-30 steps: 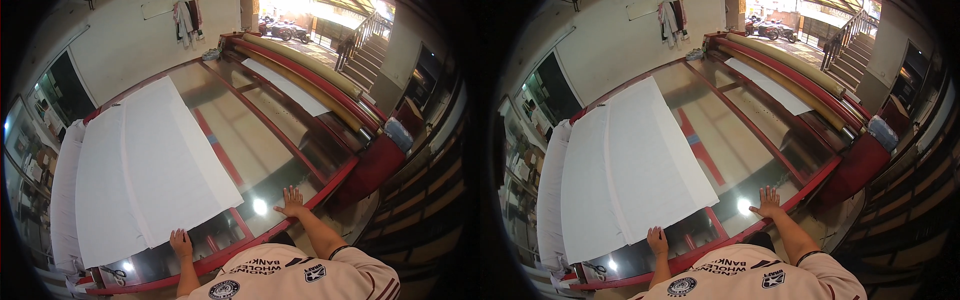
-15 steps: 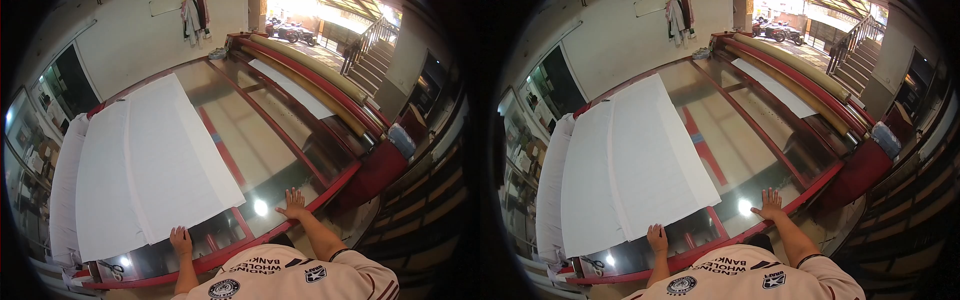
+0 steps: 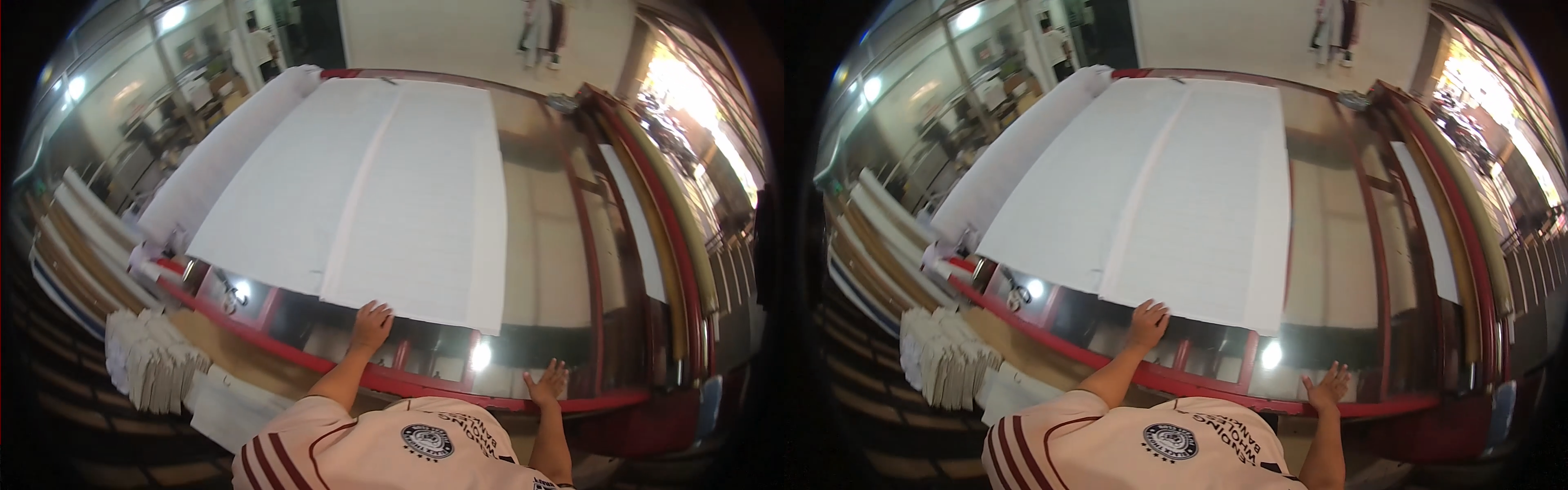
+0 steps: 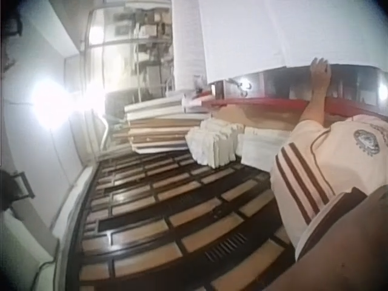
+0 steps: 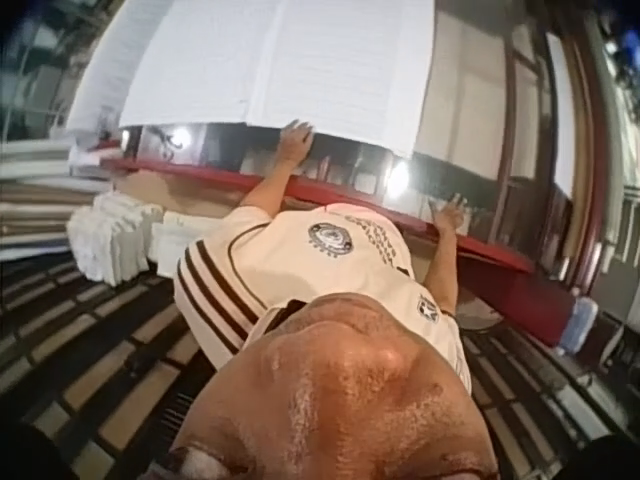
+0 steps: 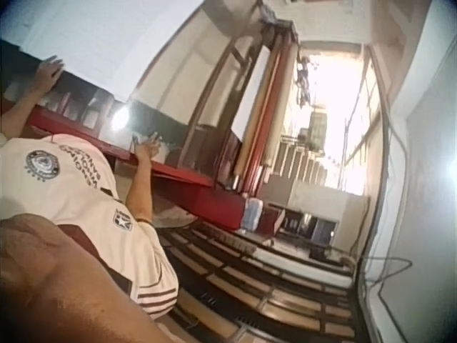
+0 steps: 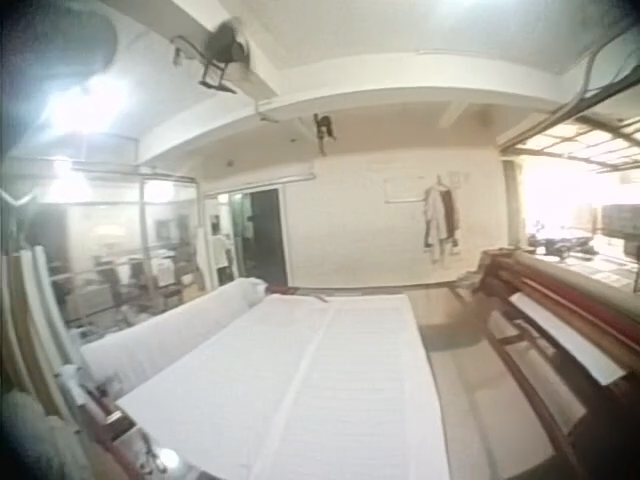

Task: Aligning large sheets of fabric on a table and cutting them with scissors.

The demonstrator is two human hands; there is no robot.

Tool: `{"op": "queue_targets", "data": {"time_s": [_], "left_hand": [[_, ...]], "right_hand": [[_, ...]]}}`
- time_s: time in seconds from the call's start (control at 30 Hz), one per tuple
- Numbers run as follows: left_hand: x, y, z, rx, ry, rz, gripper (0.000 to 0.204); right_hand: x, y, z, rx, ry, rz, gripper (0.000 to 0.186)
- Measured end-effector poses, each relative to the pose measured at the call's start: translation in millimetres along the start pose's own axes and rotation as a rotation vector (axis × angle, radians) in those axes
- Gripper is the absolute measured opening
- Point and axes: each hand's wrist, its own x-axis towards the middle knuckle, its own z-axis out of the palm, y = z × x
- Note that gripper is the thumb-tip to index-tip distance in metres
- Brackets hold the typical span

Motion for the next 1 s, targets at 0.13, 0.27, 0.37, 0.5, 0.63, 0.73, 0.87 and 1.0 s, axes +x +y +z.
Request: {"op": "queue_targets", "data": {"time_s": [0.13,0.27,0.37,0.5,0.63,0.73,0.87,1.0], "left_hand": [[2.1,1.3,-4.3,0.015,-0.067,0.011,0.020],[3.0,3.1,-6.7,0.008,-0.103,-0.005,0.021],[2.9,2.9,-5.8,0.014,-0.085,0.006,0.022],[3.5,2.5,-5.0,0.006,-0.097,0.003,0.022],[3.5,4.1,-6.8,0.008,-0.098,0.004,0.023],[4.2,4.4,-6.9,0.005,-0.086,0.014,0.022],[4.5,4.8,-3.2,-0.005,-0.035,0.046,0.020],[5.9,5.8,-0.5,-0.045,-0.053,0.106,0.017]], "right_hand": [[2.8,3.1,4.7,0.040,-0.025,0.046,0.120],[2.3,3.2,5.6,0.010,-0.026,0.048,0.118],[1.9,2.8,5.4,0.025,-0.018,0.045,0.117],[3.1,1.9,5.7,0.017,-0.017,0.046,0.116],[1.2,0.4,4.7,0.027,-0.009,0.047,0.116],[-1.0,-2.3,1.7,0.016,-0.007,0.050,0.118],[-2.7,-0.4,-3.2,0.005,-0.023,0.016,0.118],[1.5,2.0,-3.3,-0.016,-0.017,0.017,0.121]]}}
